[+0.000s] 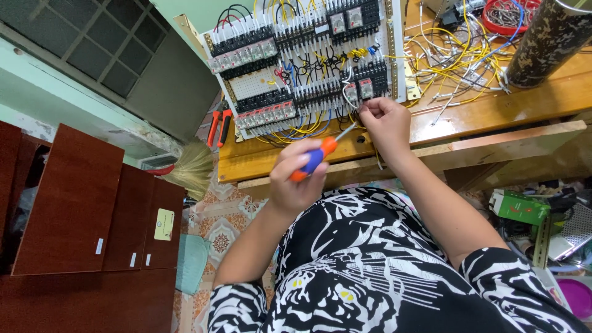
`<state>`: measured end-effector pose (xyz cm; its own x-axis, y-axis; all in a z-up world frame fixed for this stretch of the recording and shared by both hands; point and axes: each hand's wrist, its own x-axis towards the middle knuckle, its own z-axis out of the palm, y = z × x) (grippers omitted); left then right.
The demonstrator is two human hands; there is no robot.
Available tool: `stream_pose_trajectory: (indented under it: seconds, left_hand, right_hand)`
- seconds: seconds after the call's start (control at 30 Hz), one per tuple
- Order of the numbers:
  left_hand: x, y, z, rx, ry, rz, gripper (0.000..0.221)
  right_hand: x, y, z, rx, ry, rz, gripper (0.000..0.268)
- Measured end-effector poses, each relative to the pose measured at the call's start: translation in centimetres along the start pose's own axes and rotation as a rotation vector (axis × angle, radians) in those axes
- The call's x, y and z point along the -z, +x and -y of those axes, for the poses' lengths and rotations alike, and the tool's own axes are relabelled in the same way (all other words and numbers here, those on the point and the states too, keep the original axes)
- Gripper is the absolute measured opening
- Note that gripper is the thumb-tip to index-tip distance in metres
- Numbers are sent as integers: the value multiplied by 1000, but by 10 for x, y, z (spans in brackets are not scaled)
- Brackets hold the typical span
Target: Wiring a circuit breaker panel by connecting wires to terminals and tightening them with a screwdriver.
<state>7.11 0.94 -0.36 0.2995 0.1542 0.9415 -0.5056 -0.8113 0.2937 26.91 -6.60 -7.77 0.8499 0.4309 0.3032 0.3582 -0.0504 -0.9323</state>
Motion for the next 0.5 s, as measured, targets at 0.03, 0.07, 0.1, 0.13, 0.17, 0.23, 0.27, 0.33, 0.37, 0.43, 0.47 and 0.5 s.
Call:
stream_pose_trajectory:
  seconds: [0.03, 0.07, 0.1, 0.13, 0.17, 0.23, 0.27, 0.33, 0.37, 0.43, 0.47, 0.5]
  left_hand:
    - [-9, 4, 8, -71, 66, 20, 34]
    - [-19, 9, 15, -142, 132, 41, 33]
    - [-26, 8, 20, -142, 130, 44, 33]
    - [-34, 8, 25, -133, 172, 74, 33]
    - [-41, 8, 31, -125, 216, 104, 32]
    - [-46, 10, 39, -128, 253, 144, 30]
    - [-48, 11, 43, -128, 291, 181, 29]
    - [-51, 13, 46, -131, 290, 200, 28]
    - [-52, 14, 48, -131, 292, 213, 27]
    - [-53, 14, 52, -142, 303, 224, 27]
    - [-54, 13, 53, -153, 315, 233, 27]
    - [-56, 10, 57, -156, 316, 235, 27]
  right_hand:
    - [-1, 2, -6, 10, -10, -2, 7]
    - [-2, 3, -12, 21, -19, -4, 7]
    - [-1, 3, -11, 19, -18, -7, 7]
    - [0, 2, -10, 7, -18, -6, 6]
    - [0, 2, -9, -3, -17, -5, 6]
    - [2, 1, -3, -3, -12, -10, 7]
    - [2, 1, -1, -3, -10, -12, 7]
    - [2, 1, -7, 9, -9, -19, 7]
    - [2, 2, -11, 24, -11, -20, 7]
    - [3, 2, -10, 30, -2, -22, 8]
    - [3, 2, -9, 38, 4, -21, 8]
    - [3, 3, -13, 39, 8, -23, 8]
